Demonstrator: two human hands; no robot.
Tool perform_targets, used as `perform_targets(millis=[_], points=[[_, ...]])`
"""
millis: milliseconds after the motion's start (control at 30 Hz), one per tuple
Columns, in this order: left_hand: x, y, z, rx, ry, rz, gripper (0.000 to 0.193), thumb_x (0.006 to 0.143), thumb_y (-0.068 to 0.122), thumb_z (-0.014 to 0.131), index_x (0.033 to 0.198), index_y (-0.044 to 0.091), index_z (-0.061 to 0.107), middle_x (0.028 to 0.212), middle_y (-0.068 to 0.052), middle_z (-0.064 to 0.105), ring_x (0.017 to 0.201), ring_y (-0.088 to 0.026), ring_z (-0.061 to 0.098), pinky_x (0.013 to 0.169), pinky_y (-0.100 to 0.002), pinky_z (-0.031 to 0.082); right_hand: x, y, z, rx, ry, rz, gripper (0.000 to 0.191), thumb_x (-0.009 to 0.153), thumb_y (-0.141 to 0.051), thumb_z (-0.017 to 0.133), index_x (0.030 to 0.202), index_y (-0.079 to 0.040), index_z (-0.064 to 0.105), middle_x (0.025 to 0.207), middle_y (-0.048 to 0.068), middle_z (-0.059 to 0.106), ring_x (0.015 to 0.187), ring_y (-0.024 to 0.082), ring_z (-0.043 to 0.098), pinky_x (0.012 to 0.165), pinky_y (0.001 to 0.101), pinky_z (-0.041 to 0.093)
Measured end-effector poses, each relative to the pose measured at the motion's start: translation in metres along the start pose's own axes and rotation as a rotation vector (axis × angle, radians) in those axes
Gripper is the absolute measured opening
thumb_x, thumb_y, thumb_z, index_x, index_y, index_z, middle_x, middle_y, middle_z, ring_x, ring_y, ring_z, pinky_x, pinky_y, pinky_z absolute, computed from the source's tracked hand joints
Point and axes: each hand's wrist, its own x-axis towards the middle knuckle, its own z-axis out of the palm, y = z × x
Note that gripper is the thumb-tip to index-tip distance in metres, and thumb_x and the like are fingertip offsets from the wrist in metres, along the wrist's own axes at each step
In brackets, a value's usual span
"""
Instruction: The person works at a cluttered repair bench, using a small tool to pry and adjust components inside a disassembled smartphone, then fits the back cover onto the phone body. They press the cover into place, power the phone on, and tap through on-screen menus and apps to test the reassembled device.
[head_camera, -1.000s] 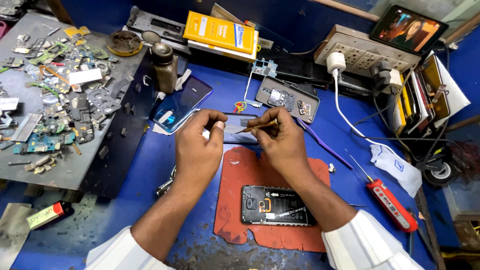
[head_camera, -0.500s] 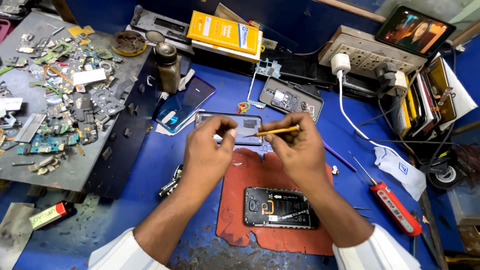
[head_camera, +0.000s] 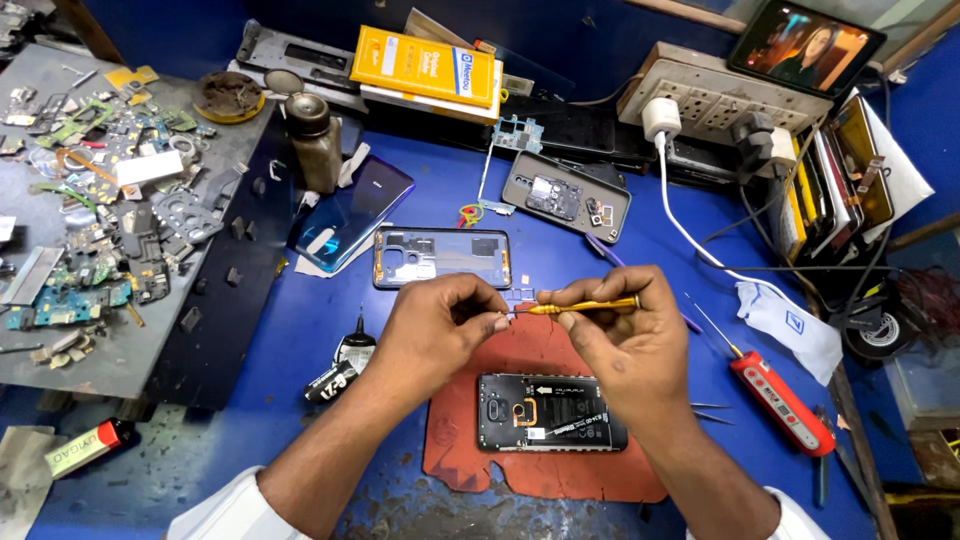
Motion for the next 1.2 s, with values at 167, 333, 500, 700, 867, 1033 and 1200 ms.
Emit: perform_targets(millis=[167,333,500,700,867,1033,1200], points=[[-0.001,0.002,-0.006,0.06,0.018,0.126,0.011,0.078,0.005,0.081,0.084,0.0,0.073,0.074,-0.006,0.073,0.062,-0.011,0.063,0.058,-0.029,0.051,-0.002,-0.001,0.003,0.013,-0.019,-0.066,0.036,0.092,0.019,0.058,0.113,-0.005,0.043,0.109,0.016,0.067,0.113,0.026,0.07,0.105,0.0428,0.06],[-0.002,0.003,-0.009,0.091,0.009,0.152,0.011,0.077,0.004,0.081,0.082,0.001,0.072,0.075,-0.006,0.073,0.063,-0.013,0.065,0.058,-0.029,0.051,-0.004,0.001,0.009,-0.017,-0.025,-0.028,0.035,0.092,0.019,0.057,0.113,-0.004,0.042,0.11,0.017,0.067,0.113,0.025,0.07,0.103,0.0408,0.059],[-0.002,0.005,-0.01,0.141,0.019,0.168,0.011,0.075,0.006,0.082,0.082,0.002,0.073,0.075,-0.005,0.074,0.064,-0.016,0.067,0.059,-0.031,0.052,-0.006,-0.006,0.014,-0.072,-0.04,-0.059,0.034,0.092,0.018,0.058,0.112,-0.004,0.042,0.111,0.016,0.067,0.112,0.024,0.071,0.101,0.0386,0.06],[0.005,0.006,-0.013,0.168,-0.004,0.149,0.012,0.078,0.006,0.08,0.085,0.002,0.073,0.078,-0.007,0.072,0.066,-0.018,0.069,0.061,-0.033,0.054,0.005,-0.017,0.017,-0.496,-0.04,-0.115,0.031,0.088,0.008,0.071,0.107,-0.002,0.049,0.103,0.014,0.075,0.102,0.02,0.077,0.089,0.031,0.065],[0.006,0.008,-0.011,0.158,-0.019,0.124,0.014,0.077,0.007,0.08,0.086,0.001,0.072,0.077,-0.007,0.073,0.065,-0.018,0.069,0.061,-0.032,0.054,0.01,-0.017,0.014,-0.495,-0.067,-0.11,0.029,0.09,0.005,0.074,0.108,-0.001,0.053,0.102,0.015,0.076,0.101,0.02,0.077,0.088,0.0305,0.066],[0.006,0.01,-0.008,0.145,-0.049,0.079,0.013,0.079,0.008,0.08,0.087,0.001,0.073,0.077,-0.008,0.074,0.065,-0.017,0.07,0.062,-0.032,0.054,0.007,-0.011,0.008,-0.294,-0.11,-0.018,0.031,0.092,0.013,0.064,0.113,-0.002,0.046,0.108,0.015,0.072,0.107,0.02,0.075,0.094,0.033,0.063],[0.005,0.01,-0.012,0.089,-0.122,0.213,0.017,0.079,0.012,0.08,0.089,0.001,0.073,0.084,-0.009,0.076,0.077,-0.018,0.074,0.071,-0.032,0.057,0.003,-0.003,0.005,-0.184,-0.137,-0.06,0.042,0.092,0.018,0.057,0.119,-0.007,0.036,0.11,0.016,0.068,0.109,0.023,0.073,0.097,0.0369,0.063]])
